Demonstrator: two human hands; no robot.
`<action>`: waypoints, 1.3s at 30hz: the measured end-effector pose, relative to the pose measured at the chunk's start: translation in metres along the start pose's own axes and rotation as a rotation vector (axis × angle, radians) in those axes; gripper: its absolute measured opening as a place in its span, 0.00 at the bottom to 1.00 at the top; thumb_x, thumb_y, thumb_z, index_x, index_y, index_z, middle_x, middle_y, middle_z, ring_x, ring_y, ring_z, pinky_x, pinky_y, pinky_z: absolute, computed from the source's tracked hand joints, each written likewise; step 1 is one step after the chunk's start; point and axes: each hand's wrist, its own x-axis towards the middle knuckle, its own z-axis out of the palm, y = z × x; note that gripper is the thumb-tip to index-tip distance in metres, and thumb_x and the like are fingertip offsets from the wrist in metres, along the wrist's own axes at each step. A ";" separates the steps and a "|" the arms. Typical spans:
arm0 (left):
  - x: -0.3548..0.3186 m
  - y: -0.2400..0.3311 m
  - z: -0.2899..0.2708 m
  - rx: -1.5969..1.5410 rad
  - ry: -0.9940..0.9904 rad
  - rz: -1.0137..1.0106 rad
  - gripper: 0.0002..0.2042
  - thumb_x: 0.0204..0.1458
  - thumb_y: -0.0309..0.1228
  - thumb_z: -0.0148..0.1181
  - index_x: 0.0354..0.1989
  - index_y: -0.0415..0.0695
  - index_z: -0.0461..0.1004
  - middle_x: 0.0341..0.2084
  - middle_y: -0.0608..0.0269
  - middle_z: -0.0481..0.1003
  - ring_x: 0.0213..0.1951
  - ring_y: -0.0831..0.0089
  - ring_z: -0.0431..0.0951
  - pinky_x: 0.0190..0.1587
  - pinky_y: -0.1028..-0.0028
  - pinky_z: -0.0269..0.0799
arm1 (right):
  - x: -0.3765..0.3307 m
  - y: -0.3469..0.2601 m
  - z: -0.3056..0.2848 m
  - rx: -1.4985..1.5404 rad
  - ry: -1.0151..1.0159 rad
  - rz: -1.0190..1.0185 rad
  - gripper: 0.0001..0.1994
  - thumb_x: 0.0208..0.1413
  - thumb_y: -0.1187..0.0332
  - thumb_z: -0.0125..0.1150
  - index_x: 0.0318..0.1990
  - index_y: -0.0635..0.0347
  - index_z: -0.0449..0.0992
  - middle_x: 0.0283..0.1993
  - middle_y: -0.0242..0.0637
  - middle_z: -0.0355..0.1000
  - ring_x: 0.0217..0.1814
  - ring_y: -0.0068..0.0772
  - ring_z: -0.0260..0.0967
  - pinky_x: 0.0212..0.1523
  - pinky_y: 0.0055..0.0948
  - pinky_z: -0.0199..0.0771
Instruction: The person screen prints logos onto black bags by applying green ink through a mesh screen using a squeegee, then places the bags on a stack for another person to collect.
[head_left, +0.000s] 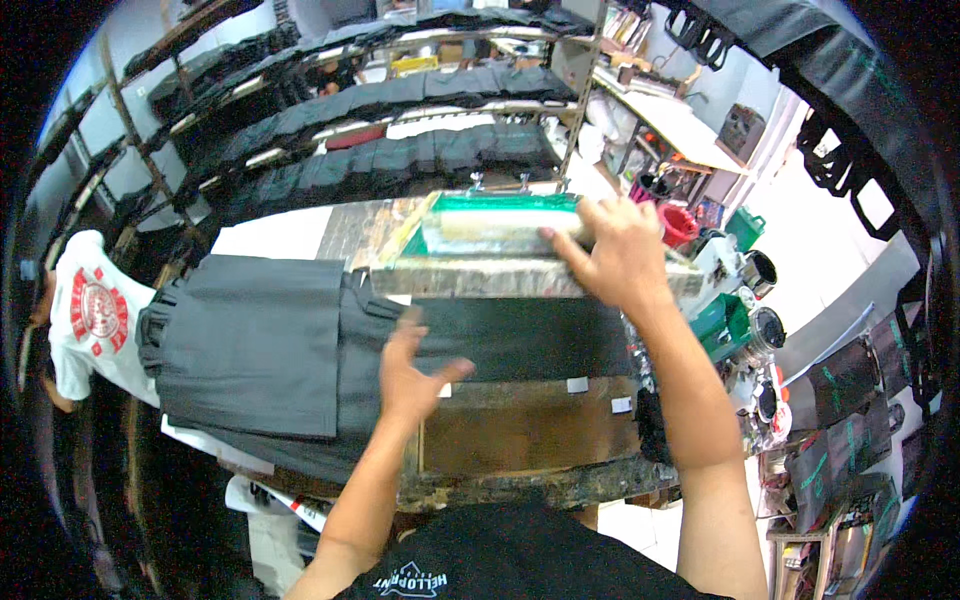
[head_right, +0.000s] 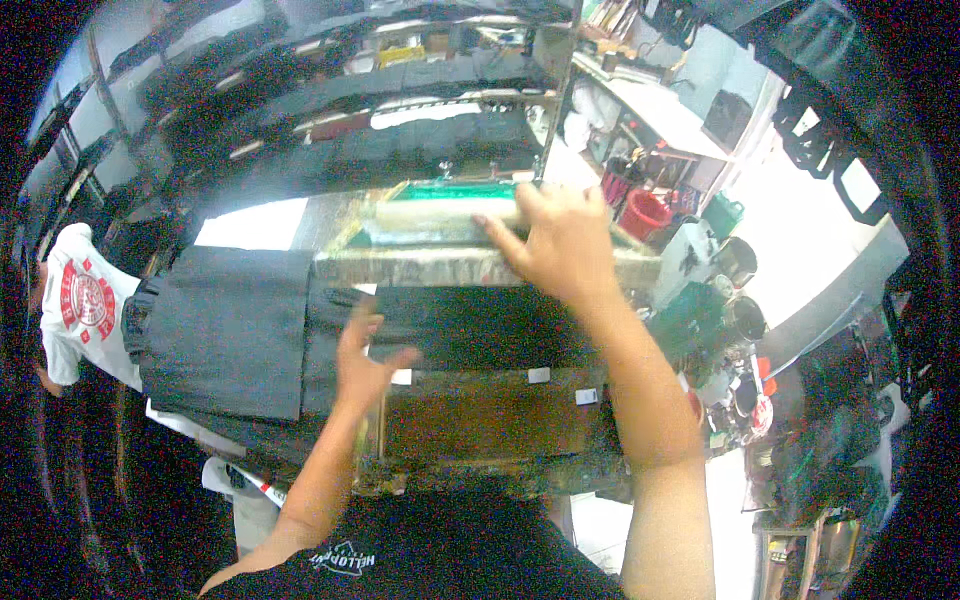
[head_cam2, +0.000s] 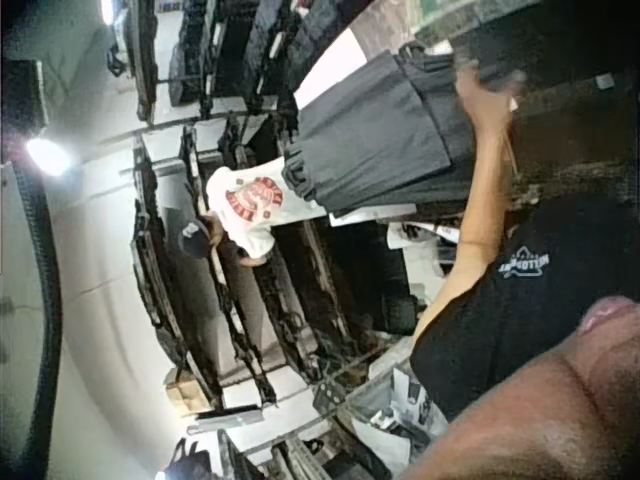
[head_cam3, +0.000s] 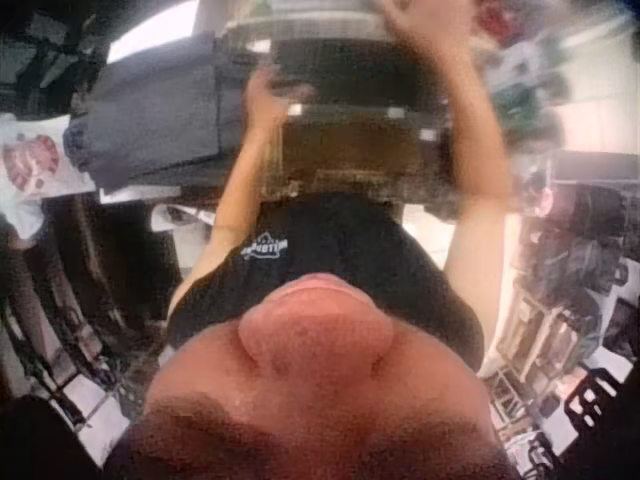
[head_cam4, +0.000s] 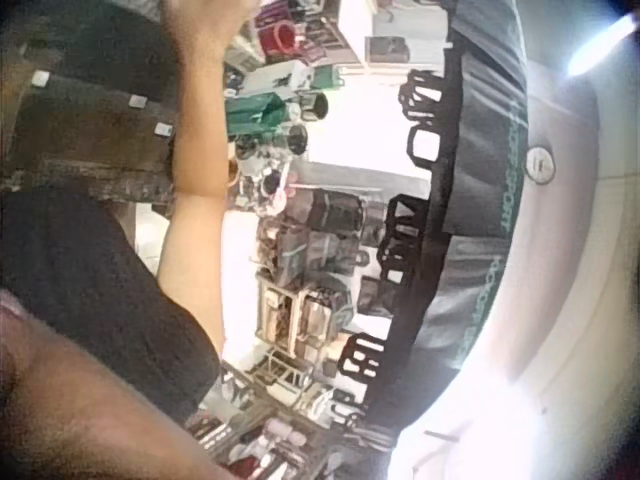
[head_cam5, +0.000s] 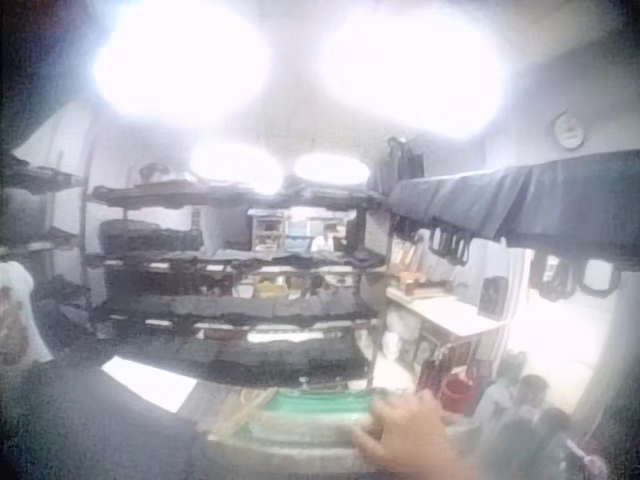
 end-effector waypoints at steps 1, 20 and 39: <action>0.012 0.006 -0.013 -0.298 0.024 -0.107 0.60 0.40 0.45 0.85 0.79 0.41 0.51 0.62 0.47 0.74 0.56 0.58 0.78 0.61 0.58 0.74 | -0.005 -0.005 -0.001 -0.004 -0.012 0.000 0.26 0.62 0.41 0.61 0.35 0.60 0.78 0.35 0.48 0.76 0.42 0.52 0.73 0.49 0.48 0.63; -0.071 -0.060 0.013 0.138 -0.014 -0.096 0.58 0.31 0.50 0.87 0.73 0.36 0.65 0.52 0.47 0.81 0.45 0.52 0.76 0.54 0.58 0.70 | -0.095 0.017 0.051 0.135 -0.773 0.094 0.30 0.45 0.56 0.81 0.53 0.53 0.71 0.46 0.41 0.74 0.55 0.50 0.71 0.52 0.50 0.62; -0.061 -0.058 0.008 0.152 -0.065 0.011 0.59 0.28 0.56 0.86 0.68 0.30 0.66 0.47 0.48 0.83 0.41 0.48 0.82 0.45 0.57 0.72 | -0.029 0.096 0.204 -0.039 -0.580 0.002 0.34 0.41 0.58 0.83 0.56 0.51 0.70 0.48 0.37 0.73 0.57 0.46 0.70 0.56 0.56 0.57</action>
